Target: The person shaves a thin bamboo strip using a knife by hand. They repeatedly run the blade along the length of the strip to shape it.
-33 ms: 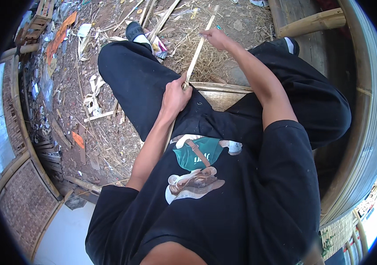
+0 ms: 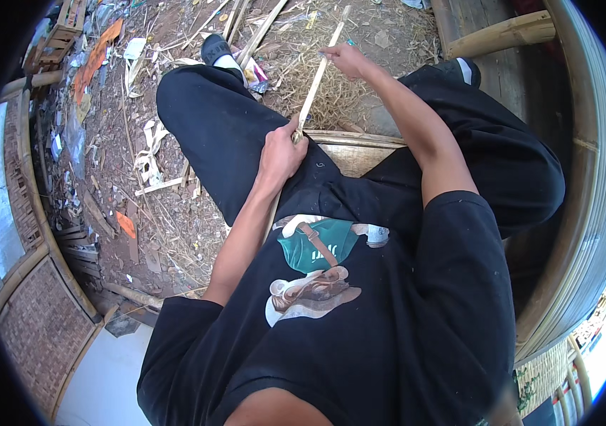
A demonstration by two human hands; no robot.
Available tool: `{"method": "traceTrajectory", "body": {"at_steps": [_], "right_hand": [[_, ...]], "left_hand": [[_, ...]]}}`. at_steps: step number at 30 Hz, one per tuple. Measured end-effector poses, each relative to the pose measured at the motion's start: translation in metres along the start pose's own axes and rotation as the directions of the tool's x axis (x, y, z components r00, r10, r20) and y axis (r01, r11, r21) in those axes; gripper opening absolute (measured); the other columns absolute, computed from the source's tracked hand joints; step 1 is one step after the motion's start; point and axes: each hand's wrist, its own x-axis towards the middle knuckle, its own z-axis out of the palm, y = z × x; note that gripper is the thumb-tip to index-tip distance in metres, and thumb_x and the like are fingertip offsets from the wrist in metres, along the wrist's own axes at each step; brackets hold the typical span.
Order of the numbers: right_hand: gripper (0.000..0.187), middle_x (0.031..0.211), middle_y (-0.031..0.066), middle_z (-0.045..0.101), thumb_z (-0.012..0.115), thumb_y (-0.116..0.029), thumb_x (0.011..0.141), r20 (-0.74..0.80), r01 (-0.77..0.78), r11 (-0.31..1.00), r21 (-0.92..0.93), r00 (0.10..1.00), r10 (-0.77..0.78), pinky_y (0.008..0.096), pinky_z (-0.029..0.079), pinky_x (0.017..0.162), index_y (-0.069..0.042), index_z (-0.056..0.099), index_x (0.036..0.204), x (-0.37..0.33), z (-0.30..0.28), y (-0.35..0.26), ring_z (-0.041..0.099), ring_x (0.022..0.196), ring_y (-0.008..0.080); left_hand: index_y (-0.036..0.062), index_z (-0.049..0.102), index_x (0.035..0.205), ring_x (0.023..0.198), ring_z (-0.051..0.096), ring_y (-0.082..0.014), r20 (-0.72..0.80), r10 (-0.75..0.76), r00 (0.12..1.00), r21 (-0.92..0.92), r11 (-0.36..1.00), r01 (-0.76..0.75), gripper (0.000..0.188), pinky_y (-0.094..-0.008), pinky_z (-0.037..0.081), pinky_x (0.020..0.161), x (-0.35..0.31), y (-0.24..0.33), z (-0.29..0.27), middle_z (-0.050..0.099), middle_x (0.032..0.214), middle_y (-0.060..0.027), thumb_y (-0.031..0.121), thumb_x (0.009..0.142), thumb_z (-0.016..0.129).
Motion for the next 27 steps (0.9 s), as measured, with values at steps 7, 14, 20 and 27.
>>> {"method": "traceTrajectory", "body": {"at_steps": [7,14,20,27], "right_hand": [[0.035,0.068,0.0091,0.062,0.048,-0.024,0.096,-0.021,0.063,0.998,-0.016,0.998,-0.063,0.0344,0.052,0.051,-0.018,0.057,0.129,-0.001,-0.003,-0.009,0.059,0.050,0.0178],[0.038,0.080,0.0141,0.068,0.056,-0.035,0.090,-0.014,-0.015,0.997,-0.073,1.000,0.014,0.0361,0.055,0.062,-0.014,0.063,0.121,0.024,-0.006,-0.017,0.066,0.064,0.0242],[0.025,0.093,0.0204,0.068,0.061,-0.028,0.085,-0.236,0.082,0.920,-0.384,0.954,-0.183,0.0449,0.053,0.080,-0.013,0.071,0.104,0.034,0.017,-0.010,0.065,0.091,0.0372],[0.023,0.095,0.0198,0.068,0.059,-0.019,0.084,-0.279,0.030,0.939,-0.343,0.951,-0.132,0.0432,0.054,0.080,-0.013,0.071,0.102,0.031,0.020,-0.009,0.066,0.088,0.0357]], "left_hand": [[0.0060,0.053,0.128,0.048,0.061,-0.0306,-0.124,0.091,0.988,0.001,0.996,-0.091,0.050,-0.0402,0.051,0.058,0.006,-0.012,0.010,0.060,0.059,-0.0217,0.012,0.079,0.057],[0.0061,0.053,0.127,0.045,0.060,-0.0291,-0.134,0.083,0.987,0.030,0.996,-0.080,0.047,-0.0399,0.051,0.056,0.006,-0.010,0.008,0.058,0.055,-0.0187,0.011,0.080,0.056],[0.0084,0.054,0.126,0.048,0.062,-0.0301,-0.109,0.065,0.992,0.024,0.998,-0.063,0.046,-0.0406,0.052,0.058,0.006,-0.007,0.007,0.059,0.057,-0.0194,0.011,0.080,0.056],[0.0080,0.053,0.127,0.050,0.063,-0.0308,-0.098,0.061,0.993,0.026,0.998,-0.059,0.047,-0.0406,0.052,0.059,0.006,-0.010,0.009,0.061,0.060,-0.0205,0.011,0.080,0.056]]}}
